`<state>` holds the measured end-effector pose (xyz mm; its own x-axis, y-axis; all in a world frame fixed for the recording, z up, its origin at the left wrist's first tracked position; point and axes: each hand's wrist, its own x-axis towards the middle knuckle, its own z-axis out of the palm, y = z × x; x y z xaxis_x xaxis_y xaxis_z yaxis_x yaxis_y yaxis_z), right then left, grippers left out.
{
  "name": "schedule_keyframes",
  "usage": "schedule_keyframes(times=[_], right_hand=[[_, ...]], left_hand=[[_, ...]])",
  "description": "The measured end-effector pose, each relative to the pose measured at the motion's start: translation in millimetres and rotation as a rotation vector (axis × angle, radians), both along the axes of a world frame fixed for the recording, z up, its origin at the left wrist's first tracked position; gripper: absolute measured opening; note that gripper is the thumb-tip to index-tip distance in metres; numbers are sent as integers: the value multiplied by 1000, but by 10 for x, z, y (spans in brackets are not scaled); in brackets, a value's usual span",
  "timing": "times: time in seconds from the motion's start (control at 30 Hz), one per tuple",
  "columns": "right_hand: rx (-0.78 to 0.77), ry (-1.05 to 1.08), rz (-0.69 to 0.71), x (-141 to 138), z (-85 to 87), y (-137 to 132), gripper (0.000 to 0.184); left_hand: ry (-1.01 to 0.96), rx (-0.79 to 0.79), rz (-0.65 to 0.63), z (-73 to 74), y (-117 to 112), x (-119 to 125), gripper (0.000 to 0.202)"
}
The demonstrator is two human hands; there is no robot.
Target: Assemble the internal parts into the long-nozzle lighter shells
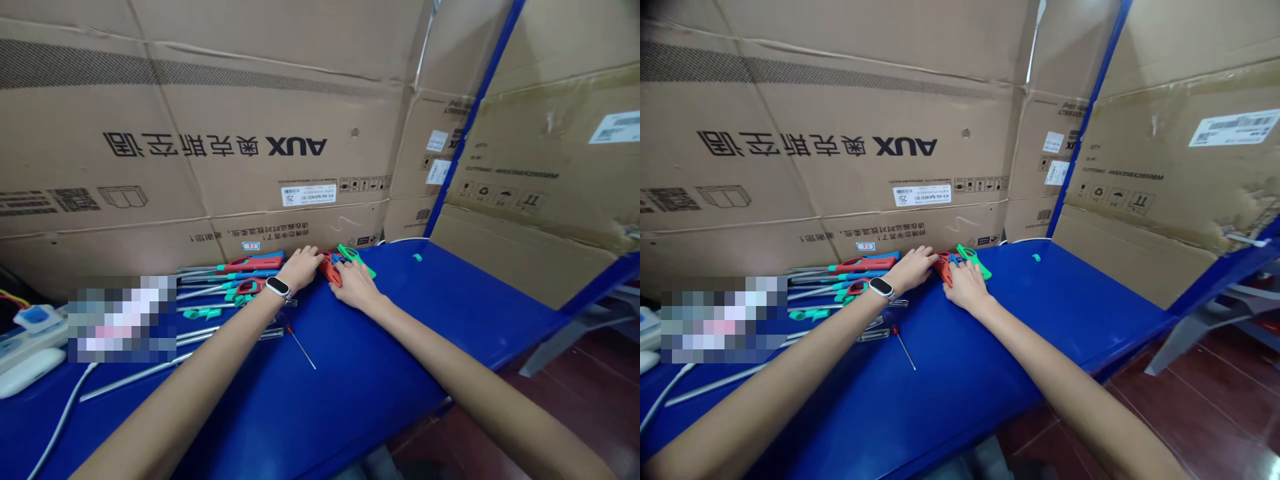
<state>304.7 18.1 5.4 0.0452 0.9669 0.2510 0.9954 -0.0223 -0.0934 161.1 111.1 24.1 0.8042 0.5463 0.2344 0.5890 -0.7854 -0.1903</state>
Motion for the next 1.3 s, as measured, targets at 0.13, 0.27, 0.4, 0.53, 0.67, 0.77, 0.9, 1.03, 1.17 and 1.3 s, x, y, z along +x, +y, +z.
schedule_keyframes(times=[0.13, 0.27, 0.4, 0.53, 0.67, 0.77, 0.9, 1.03, 1.17, 1.3], right_hand=[[13, 62, 4, -12, -15, 27, 36], [95, 163, 55, 24, 1, -22, 36], [177, 290, 108, 47, 22, -113, 36], [173, 386, 206, -11, 14, -175, 30], [222, 464, 372, -143, 20, -265, 19], [166, 518, 498, -301, 61, -376, 15], [19, 516, 660, -603, 126, -507, 17], [-43, 410, 802, -937, 115, -566, 14], [-70, 329, 851, -1167, 32, -583, 13], [-47, 287, 844, -1203, -33, -575, 16]], left_hand=[[49, -22, -32, -2, 89, 64, 26], [56, -6, -50, 63, 69, 20, 21], [53, 25, -82, 195, -72, -147, 17], [77, 109, -100, 305, -272, -349, 10], [44, 117, -84, 349, -533, -612, 8], [-24, 127, -65, 348, -762, -907, 8], [-45, 83, -41, 292, -1046, -1386, 9], [-118, -69, 3, 154, -1234, -1802, 14], [-239, -250, 50, 9, -1284, -2019, 23], [-288, -353, 58, -50, -1268, -2053, 24]])
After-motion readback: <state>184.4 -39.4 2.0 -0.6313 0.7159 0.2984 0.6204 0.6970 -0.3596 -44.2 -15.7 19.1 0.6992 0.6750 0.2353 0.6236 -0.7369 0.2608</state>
